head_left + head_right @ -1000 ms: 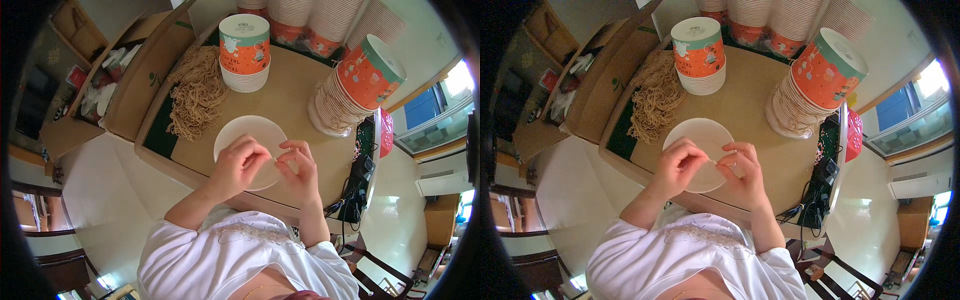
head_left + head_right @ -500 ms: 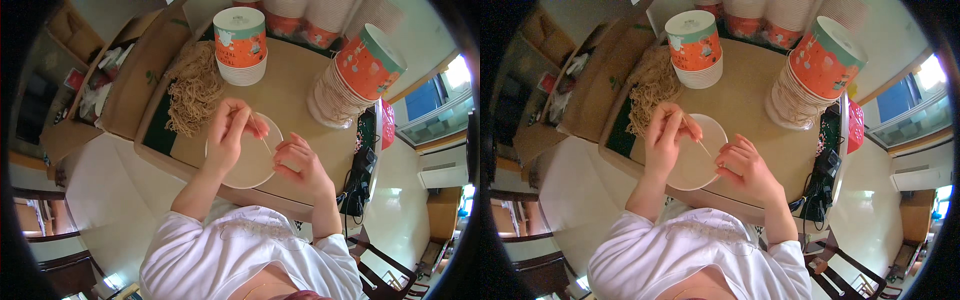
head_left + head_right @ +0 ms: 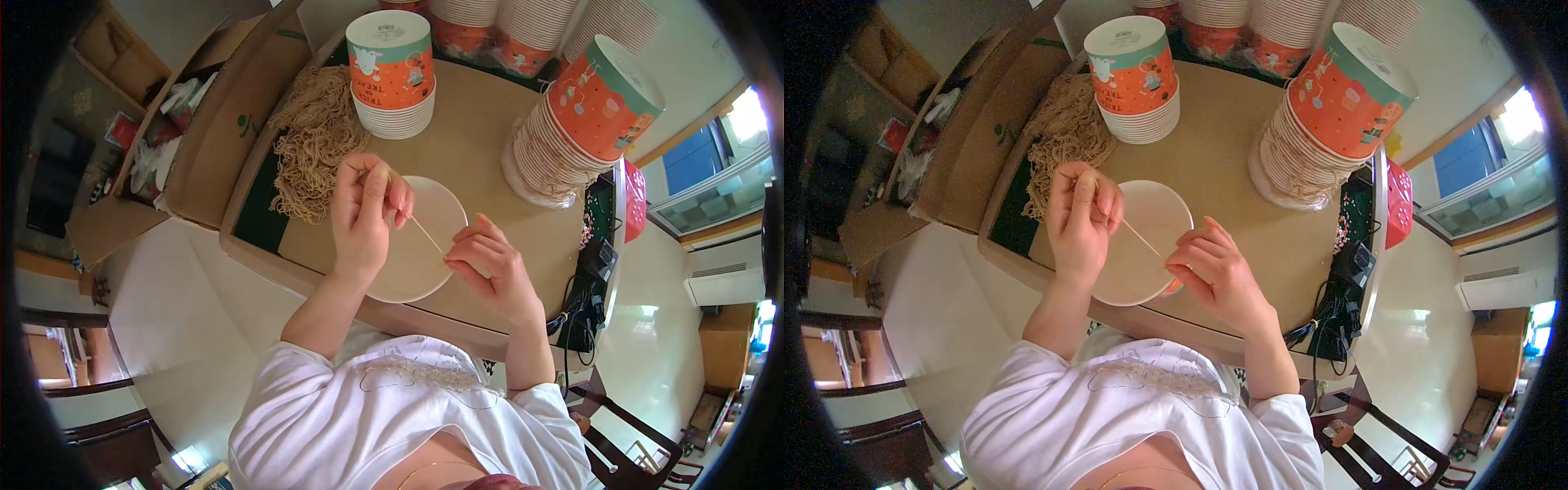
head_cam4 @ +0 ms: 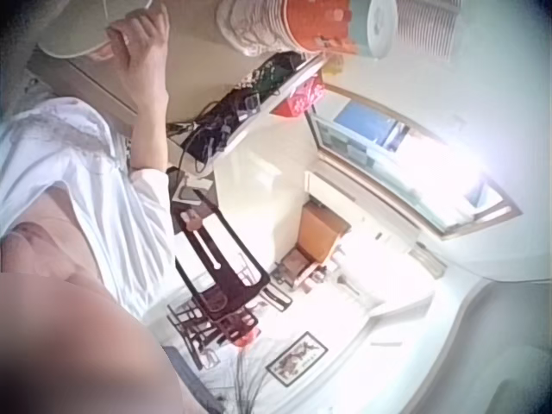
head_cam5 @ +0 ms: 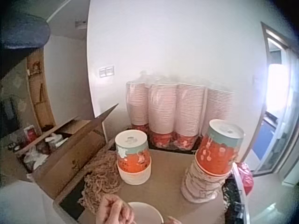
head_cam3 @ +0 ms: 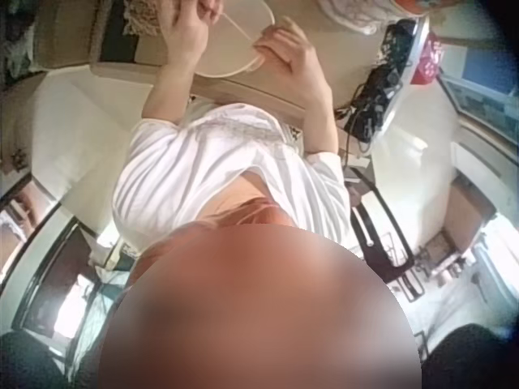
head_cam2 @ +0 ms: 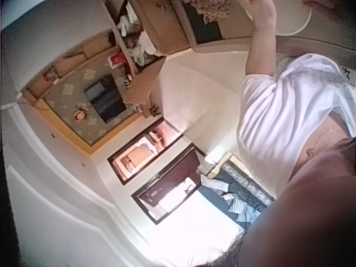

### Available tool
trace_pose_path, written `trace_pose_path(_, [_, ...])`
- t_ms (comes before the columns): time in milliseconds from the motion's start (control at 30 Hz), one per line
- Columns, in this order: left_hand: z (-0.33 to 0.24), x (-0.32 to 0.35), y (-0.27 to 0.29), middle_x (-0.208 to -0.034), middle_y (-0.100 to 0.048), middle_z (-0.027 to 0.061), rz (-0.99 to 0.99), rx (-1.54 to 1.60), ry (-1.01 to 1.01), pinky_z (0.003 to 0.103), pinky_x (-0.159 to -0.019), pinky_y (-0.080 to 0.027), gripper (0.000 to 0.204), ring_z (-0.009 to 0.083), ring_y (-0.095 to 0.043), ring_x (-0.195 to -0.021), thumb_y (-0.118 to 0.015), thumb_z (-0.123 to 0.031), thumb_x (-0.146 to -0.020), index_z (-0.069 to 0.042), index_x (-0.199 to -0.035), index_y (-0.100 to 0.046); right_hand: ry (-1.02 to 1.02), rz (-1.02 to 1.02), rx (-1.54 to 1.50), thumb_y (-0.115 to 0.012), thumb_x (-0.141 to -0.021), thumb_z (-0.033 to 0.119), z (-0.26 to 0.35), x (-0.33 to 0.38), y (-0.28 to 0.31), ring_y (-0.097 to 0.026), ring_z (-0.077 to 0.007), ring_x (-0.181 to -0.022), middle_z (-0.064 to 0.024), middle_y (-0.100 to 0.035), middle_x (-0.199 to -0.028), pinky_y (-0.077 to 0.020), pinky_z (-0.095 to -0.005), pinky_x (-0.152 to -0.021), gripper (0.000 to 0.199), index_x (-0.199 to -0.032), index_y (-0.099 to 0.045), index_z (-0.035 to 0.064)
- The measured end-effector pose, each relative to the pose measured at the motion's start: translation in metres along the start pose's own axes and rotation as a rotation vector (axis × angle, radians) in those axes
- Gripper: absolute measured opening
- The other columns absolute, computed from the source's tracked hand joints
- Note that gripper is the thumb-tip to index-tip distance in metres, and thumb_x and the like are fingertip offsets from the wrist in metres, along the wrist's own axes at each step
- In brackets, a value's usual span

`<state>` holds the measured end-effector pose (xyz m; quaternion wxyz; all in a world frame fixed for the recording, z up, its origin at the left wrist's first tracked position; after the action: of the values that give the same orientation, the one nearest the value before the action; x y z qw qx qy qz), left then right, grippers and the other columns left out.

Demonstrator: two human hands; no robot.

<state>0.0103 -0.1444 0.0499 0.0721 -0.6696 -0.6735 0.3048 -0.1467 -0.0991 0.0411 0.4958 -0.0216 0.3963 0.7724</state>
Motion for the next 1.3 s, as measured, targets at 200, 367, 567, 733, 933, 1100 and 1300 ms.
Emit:
trace_pose_path(200, [-0.004,0.000,-0.004,-0.067,-0.047,0.0053,0.019,0.001,-0.024,0.023,-0.049,-0.038,0.003,0.0117,-0.046,-0.056,-0.039,-0.008,-0.099,-0.005,-0.101,-0.040,-0.014,-0.002,0.015,-0.068,-0.077,0.006,0.003,0.000,0.003,-0.059,-0.0229,-0.088,-0.0044,-0.060,-0.079,-0.0390,-0.0439,-0.094,0.008,-0.082,-0.062,0.0066])
trace_pose_path(367, [0.005,-0.002,-0.028,-0.080,-0.061,0.0082,0.325,-0.442,0.030,0.023,-0.058,-0.046,0.010,0.0146,-0.058,-0.068,-0.049,-0.008,-0.095,-0.002,-0.102,-0.050,-0.077,0.111,0.019,-0.070,-0.074,0.006,-0.003,0.012,-0.018,-0.059,-0.0241,-0.082,-0.0042,-0.062,-0.077,-0.0432,-0.0351,-0.084,0.010,-0.081,-0.062,0.0056])
trace_pose_path(567, [-0.036,0.040,-0.054,-0.102,-0.057,0.0059,0.484,-1.215,-0.529,0.044,-0.085,-0.040,0.034,0.0270,-0.054,-0.101,-0.074,-0.013,-0.074,-0.007,-0.101,-0.054,-0.517,-0.363,-0.323,-0.064,-0.077,-0.002,-0.044,0.040,-0.014,-0.059,-0.0153,-0.083,-0.0043,-0.063,-0.078,-0.0452,-0.0275,-0.077,0.007,-0.081,-0.062,0.0026])
trace_pose_path(733, [0.003,0.062,-0.057,-0.090,-0.058,0.0007,0.592,-1.427,-0.443,0.052,-0.102,-0.030,0.037,0.0210,-0.055,-0.099,-0.081,-0.019,-0.065,-0.013,-0.090,-0.055,-0.426,-0.443,-0.411,-0.064,-0.080,-0.003,-0.040,0.036,-0.017,-0.056,-0.0121,-0.082,-0.0049,-0.061,-0.085,-0.0439,-0.0238,-0.074,0.006,-0.083,-0.061,0.0007])
trace_pose_path(933, [0.016,0.057,-0.025,-0.079,-0.054,-0.0025,0.461,-1.253,-0.440,0.052,-0.102,-0.029,0.034,0.0185,-0.055,-0.091,-0.082,-0.021,-0.063,-0.014,-0.087,-0.059,-0.464,-0.608,-1.133,-0.058,-0.087,-0.001,-0.051,0.049,-0.017,-0.053,-0.0116,-0.087,-0.0049,-0.057,-0.100,-0.0417,-0.0230,-0.076,0.004,-0.090,-0.060,0.0012])
trace_pose_path(1100, [0.019,0.061,-0.022,-0.072,-0.051,-0.0033,0.568,-1.201,-0.368,0.052,-0.101,-0.029,0.019,0.0167,-0.054,-0.087,-0.080,-0.022,-0.065,-0.017,-0.080,-0.069,-0.470,-0.591,-1.327,-0.055,-0.092,0.008,-0.047,0.053,-0.001,-0.054,-0.0116,-0.078,-0.0073,-0.058,-0.095,-0.0418,-0.0220,-0.071,0.005,-0.095,-0.056,0.0038])
trace_pose_path(1300, [0.016,0.066,-0.016,-0.071,-0.055,-0.0051,0.695,-1.060,-0.322,0.048,-0.099,-0.030,0.015,0.0161,-0.055,-0.085,-0.080,-0.020,-0.065,-0.017,-0.077,-0.072,-0.390,-0.801,-1.388,-0.049,-0.097,0.017,-0.067,0.070,0.053,-0.053,-0.0149,-0.085,-0.0050,-0.057,-0.090,-0.0439,-0.0312,-0.079,0.011,-0.096,-0.054,0.0082])
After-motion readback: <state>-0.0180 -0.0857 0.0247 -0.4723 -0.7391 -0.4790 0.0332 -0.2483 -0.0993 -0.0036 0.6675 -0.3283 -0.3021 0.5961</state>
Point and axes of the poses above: each hand's wrist, its own x-axis away from the middle knuckle, its own y-axis out of the back of the hand, z = x × y, the point moved 9 cm from there along -x, towards the middle knuckle
